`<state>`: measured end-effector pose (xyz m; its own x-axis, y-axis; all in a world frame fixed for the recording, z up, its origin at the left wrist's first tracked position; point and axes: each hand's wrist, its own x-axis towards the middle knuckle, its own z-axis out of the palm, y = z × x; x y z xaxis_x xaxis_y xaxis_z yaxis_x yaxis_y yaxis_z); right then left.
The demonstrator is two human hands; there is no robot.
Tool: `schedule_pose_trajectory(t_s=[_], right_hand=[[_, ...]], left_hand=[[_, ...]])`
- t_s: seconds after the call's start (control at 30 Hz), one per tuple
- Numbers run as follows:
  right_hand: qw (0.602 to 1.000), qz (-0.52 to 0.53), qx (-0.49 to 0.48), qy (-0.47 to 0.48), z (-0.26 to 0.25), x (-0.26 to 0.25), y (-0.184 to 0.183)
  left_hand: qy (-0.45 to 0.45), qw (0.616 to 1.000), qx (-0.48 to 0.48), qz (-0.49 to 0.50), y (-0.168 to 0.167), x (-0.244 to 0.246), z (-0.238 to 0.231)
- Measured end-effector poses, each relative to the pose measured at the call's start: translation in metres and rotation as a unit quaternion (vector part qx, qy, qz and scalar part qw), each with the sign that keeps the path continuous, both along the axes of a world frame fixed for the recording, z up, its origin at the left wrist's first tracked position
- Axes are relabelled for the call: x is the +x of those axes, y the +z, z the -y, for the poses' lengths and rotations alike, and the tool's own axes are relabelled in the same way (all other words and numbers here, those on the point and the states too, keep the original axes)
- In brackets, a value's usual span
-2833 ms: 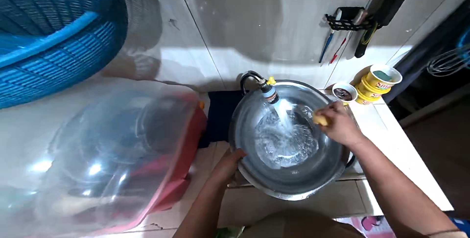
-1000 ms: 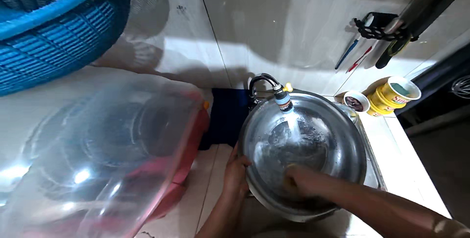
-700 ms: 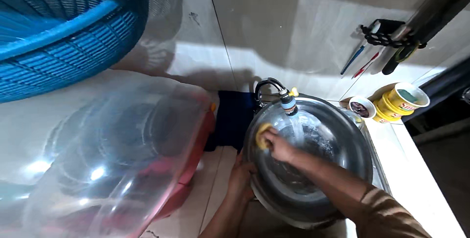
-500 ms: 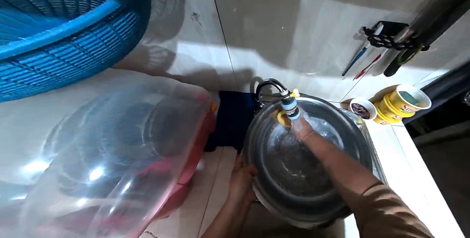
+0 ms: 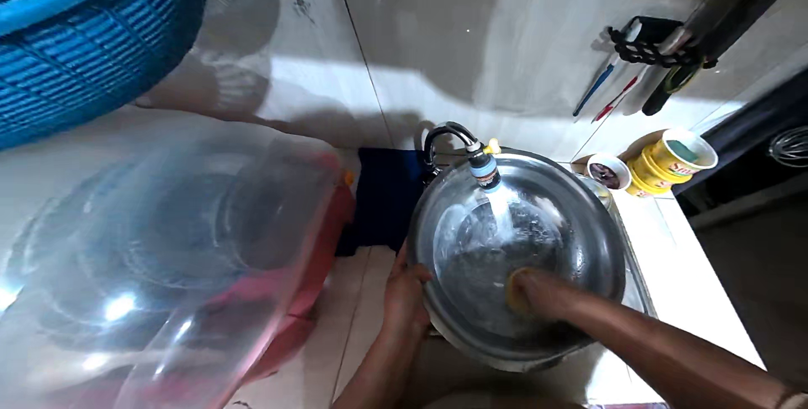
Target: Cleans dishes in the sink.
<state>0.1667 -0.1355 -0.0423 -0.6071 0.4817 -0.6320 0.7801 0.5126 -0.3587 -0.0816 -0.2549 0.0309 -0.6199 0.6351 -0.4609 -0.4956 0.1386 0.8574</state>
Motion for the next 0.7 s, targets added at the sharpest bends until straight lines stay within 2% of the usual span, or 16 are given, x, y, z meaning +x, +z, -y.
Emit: schedule_pose_trajectory(t_s=[0.17, 0.37, 0.53, 0.63, 0.7], right_hand=[[0.992, -0.09, -0.036, 0.08, 0.02, -0.074, -0.006], [0.985, -0.169, 0.007, 0.032, -0.016, -0.133, -0.005], [0.983, -0.146, 0.103, -0.04, -0.07, -0.146, -0.017], [0.967, -0.162, 0.157, -0.122, -0.103, -0.129, -0.037], [0.961, -0.148, 0.197, -0.123, -0.125, -0.118, -0.048]], left_hand=[[-0.008, 1.0, 0.004, 0.018, -0.004, -0.005, -0.001], [-0.019, 1.0, 0.002, 0.025, -0.013, -0.01, 0.001], [-0.01, 1.0, -0.003, 0.019, -0.013, -0.004, 0.002], [0.0, 1.0, -0.01, 0.009, -0.014, -0.002, 0.001], [-0.004, 1.0, -0.005, 0.002, -0.014, -0.003, 0.0]])
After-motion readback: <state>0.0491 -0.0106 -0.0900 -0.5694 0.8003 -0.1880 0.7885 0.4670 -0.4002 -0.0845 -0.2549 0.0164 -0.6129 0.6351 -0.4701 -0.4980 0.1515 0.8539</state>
